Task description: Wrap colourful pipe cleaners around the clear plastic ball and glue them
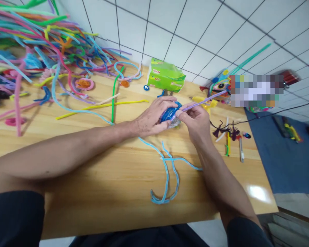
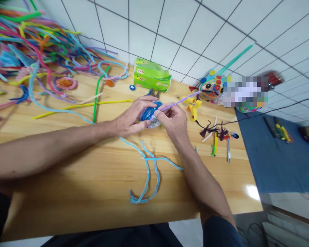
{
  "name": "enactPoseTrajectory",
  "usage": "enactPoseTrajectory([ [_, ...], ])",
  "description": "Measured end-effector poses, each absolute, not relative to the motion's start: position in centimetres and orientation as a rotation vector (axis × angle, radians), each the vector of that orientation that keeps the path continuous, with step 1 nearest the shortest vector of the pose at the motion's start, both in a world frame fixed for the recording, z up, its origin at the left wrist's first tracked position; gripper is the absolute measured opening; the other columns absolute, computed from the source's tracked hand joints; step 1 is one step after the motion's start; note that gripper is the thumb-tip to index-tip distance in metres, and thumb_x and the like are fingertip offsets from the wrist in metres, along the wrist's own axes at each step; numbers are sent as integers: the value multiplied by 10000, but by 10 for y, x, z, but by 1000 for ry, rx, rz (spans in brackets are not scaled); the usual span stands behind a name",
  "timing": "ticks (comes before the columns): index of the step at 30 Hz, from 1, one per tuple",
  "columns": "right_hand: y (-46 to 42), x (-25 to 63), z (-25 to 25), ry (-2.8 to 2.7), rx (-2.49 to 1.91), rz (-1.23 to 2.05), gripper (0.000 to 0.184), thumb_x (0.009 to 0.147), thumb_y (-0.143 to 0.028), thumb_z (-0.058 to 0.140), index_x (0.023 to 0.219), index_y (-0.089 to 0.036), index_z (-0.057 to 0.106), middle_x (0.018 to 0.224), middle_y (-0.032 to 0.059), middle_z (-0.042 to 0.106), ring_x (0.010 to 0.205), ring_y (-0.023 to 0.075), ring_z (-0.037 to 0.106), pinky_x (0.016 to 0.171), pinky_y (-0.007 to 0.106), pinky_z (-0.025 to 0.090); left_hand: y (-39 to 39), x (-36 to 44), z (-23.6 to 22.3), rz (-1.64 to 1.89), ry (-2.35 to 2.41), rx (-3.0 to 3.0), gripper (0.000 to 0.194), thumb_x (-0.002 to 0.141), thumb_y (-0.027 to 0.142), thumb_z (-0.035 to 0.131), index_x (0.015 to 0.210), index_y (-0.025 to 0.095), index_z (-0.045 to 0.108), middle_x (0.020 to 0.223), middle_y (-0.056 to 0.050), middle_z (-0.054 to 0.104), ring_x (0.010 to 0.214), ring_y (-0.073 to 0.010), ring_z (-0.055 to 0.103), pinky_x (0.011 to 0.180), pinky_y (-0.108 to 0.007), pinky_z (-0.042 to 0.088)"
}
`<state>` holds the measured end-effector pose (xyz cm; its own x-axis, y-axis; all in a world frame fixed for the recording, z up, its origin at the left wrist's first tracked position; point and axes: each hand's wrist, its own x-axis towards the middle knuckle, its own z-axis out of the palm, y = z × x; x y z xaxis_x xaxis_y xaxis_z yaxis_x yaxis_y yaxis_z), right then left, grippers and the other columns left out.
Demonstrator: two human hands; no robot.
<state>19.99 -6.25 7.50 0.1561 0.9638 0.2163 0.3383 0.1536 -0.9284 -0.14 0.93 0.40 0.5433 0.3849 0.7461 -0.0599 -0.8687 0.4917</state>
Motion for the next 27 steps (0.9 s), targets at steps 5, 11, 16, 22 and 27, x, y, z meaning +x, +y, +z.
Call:
enactPoseTrajectory([
  [5,-63,196,76,-1351,-1367,780,203,742,-379,840,826,-234,725,724,-38,645,683,144,562,645,293,482,8,-6,5,1217,280,2299,534,1120,500,635,1583,257,525,1653,-212,599,1617,-364,560,1334,-644,500],
  [11,-64,192,76,-1342,-1381,786,153,763,-322,819,829,-239,709,717,-43,627,676,140,542,647,299,462,11,-5,0,1235,265,2261,516,1144,542,620,1588,299,521,1642,-195,592,1616,-351,553,1341,-640,495],
  [16,-68,188,79,-1363,-1397,767,108,782,-268,804,820,-238,706,702,-56,602,658,131,511,643,301,438,7,-6,3,1234,302,2227,441,1159,507,618,1543,302,552,1616,-185,598,1581,-345,580,1322,-622,521],
  [22,-66,193,75,-1331,-1336,836,125,793,-281,851,846,-229,751,759,-36,664,717,148,585,676,306,488,2,-10,14,1208,352,2258,374,1180,485,600,1498,289,570,1581,-162,627,1546,-316,617,1298,-570,560],
  [27,-60,200,68,-1296,-1278,892,198,811,-345,905,872,-231,754,821,-11,731,765,173,642,719,327,533,2,-12,17,1189,367,2268,390,1173,503,625,1503,302,572,1576,-145,640,1528,-318,631,1302,-574,564],
])
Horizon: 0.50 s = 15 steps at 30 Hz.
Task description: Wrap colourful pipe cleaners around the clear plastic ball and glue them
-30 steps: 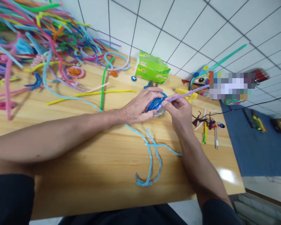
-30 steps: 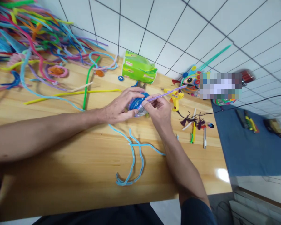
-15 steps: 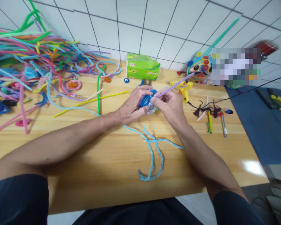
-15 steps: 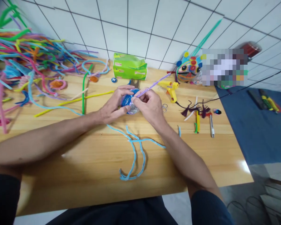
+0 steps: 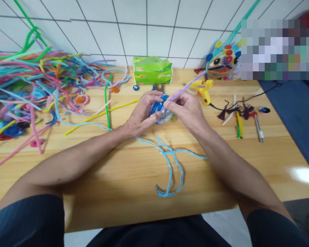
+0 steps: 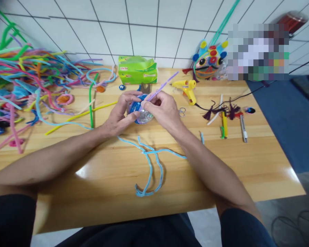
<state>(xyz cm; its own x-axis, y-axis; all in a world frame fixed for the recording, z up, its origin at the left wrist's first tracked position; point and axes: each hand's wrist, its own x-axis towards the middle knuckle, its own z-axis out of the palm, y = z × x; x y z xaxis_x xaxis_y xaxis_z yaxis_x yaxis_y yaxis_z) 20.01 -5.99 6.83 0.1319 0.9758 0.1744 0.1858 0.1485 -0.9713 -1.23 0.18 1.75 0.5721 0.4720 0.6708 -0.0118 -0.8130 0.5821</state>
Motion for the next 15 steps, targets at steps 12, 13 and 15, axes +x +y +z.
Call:
enactPoseTrajectory([
  [12,-62,197,69,-1296,-1347,819,150,816,-308,854,879,-241,735,851,-10,741,796,187,648,758,347,532,3,-16,18,1139,392,2335,533,1185,526,595,1653,276,542,1648,-163,611,1591,-318,587,1365,-570,509],
  [13,-62,198,69,-1295,-1351,822,148,820,-305,855,881,-239,737,849,-9,740,793,187,648,757,348,531,3,-16,18,1132,385,2336,523,1185,531,592,1648,290,555,1656,-157,605,1599,-317,581,1370,-575,503],
  [15,-62,198,68,-1294,-1360,819,151,826,-302,863,888,-234,743,849,-8,739,791,186,649,757,348,530,5,-17,17,1119,384,2322,522,1181,553,594,1647,320,567,1671,-145,593,1619,-317,564,1380,-589,492],
])
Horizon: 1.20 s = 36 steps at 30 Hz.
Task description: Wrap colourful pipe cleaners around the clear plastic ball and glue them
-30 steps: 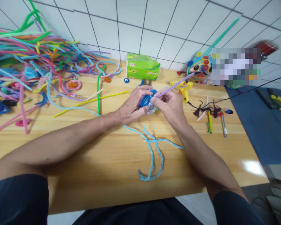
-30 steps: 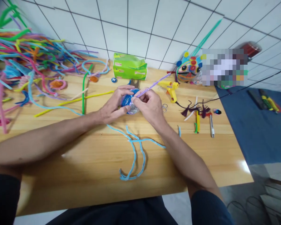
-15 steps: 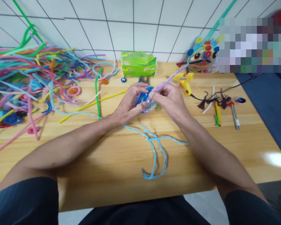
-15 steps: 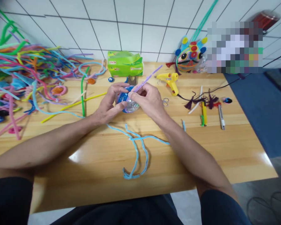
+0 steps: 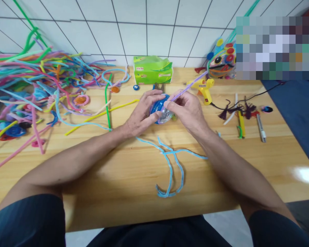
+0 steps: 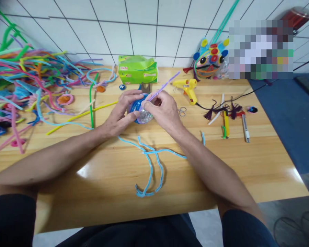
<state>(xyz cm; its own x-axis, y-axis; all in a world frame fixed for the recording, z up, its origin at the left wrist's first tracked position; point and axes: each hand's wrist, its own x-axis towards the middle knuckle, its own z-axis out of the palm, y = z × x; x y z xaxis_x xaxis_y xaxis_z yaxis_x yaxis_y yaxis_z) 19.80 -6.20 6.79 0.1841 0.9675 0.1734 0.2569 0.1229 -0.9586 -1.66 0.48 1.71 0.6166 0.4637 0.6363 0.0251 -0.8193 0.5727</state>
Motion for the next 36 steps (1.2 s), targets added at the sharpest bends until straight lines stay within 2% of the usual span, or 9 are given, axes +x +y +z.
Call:
enactPoseTrajectory([
  [6,-62,198,66,-1309,-1339,822,213,845,-366,904,915,-229,757,845,-12,726,791,177,626,723,330,509,6,-17,16,1094,364,2286,537,1183,590,565,1657,336,563,1693,-143,588,1657,-325,528,1408,-616,454],
  [17,-63,198,66,-1326,-1338,785,262,833,-414,933,890,-243,742,817,-13,715,756,171,604,697,329,499,3,-16,16,1134,349,2315,609,1139,611,629,1675,335,537,1691,-168,590,1630,-369,558,1376,-635,491],
  [21,-61,200,65,-1322,-1316,818,307,827,-462,950,909,-248,746,832,-9,717,774,178,616,724,340,520,1,-17,17,1130,428,2360,566,1163,560,592,1670,313,546,1715,-157,577,1670,-357,515,1392,-629,472],
  [26,-55,205,62,-1349,-1250,871,329,842,-510,940,918,-246,760,846,-7,719,792,183,628,752,348,532,0,-18,18,1125,445,2376,547,1174,525,591,1662,280,557,1680,-161,596,1617,-341,565,1382,-606,476],
  [31,-56,206,62,-1366,-1255,851,306,835,-476,942,923,-244,763,813,-21,673,782,180,606,755,349,518,2,-17,13,1193,402,2296,553,1158,543,633,1656,313,564,1675,-158,582,1614,-344,572,1385,-591,476],
  [36,-59,204,64,-1396,-1287,794,255,842,-440,909,900,-249,750,839,-14,669,769,174,576,725,345,485,6,-16,11,1162,384,2343,619,1152,549,637,1703,307,495,1683,-176,576,1636,-348,545,1380,-612,492],
])
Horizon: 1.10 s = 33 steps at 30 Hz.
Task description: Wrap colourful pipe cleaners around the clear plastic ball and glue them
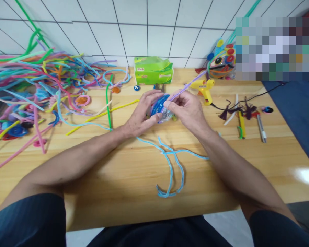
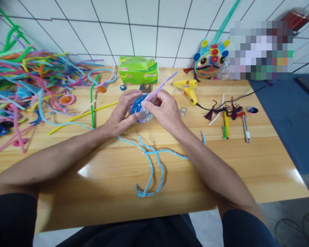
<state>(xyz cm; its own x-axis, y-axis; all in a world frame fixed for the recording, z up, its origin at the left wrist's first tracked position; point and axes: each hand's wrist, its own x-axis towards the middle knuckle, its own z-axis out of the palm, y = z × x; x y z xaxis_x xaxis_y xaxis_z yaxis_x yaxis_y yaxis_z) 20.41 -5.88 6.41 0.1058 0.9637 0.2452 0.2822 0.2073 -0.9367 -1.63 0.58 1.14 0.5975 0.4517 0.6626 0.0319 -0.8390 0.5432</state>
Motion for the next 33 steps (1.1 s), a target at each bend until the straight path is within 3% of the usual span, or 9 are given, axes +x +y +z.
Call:
enactPoseTrajectory([
  [9,-60,202,65,-1411,-1320,715,284,845,-453,906,853,-245,711,802,-20,674,740,166,560,687,331,460,8,-21,16,1085,378,2309,616,1171,619,543,1708,318,532,1733,-157,562,1689,-373,500,1425,-635,442],
  [17,-61,200,64,-1406,-1324,686,208,860,-380,860,859,-245,702,809,-21,663,738,167,555,700,338,466,7,-16,8,1157,398,2304,594,1163,570,603,1701,330,519,1705,-164,580,1667,-354,526,1408,-615,470],
  [20,-62,199,64,-1418,-1328,630,189,876,-365,860,880,-253,708,877,-4,682,825,192,599,794,364,534,7,-15,8,1170,409,2305,587,1166,584,589,1694,337,518,1697,-166,592,1657,-351,539,1400,-621,479],
  [25,-63,197,58,-1437,-1291,510,215,883,-341,864,1048,-299,734,1148,39,748,1159,271,684,1062,443,580,10,-14,6,1179,396,2315,613,1154,593,613,1702,338,506,1692,-168,597,1651,-352,540,1391,-623,481],
  [28,-60,197,52,-1417,-1244,552,288,892,-382,848,1141,-314,722,1234,45,760,1215,277,701,1088,443,571,12,-14,4,1188,359,2328,652,1149,553,644,1735,328,469,1706,-177,573,1651,-352,533,1392,-610,469],
  [33,-56,197,49,-1428,-1207,576,264,891,-444,811,1097,-295,739,1194,53,785,1188,280,714,1085,449,549,15,-14,4,1164,324,2357,682,1151,522,648,1757,291,434,1699,-195,567,1645,-358,520,1380,-627,461],
])
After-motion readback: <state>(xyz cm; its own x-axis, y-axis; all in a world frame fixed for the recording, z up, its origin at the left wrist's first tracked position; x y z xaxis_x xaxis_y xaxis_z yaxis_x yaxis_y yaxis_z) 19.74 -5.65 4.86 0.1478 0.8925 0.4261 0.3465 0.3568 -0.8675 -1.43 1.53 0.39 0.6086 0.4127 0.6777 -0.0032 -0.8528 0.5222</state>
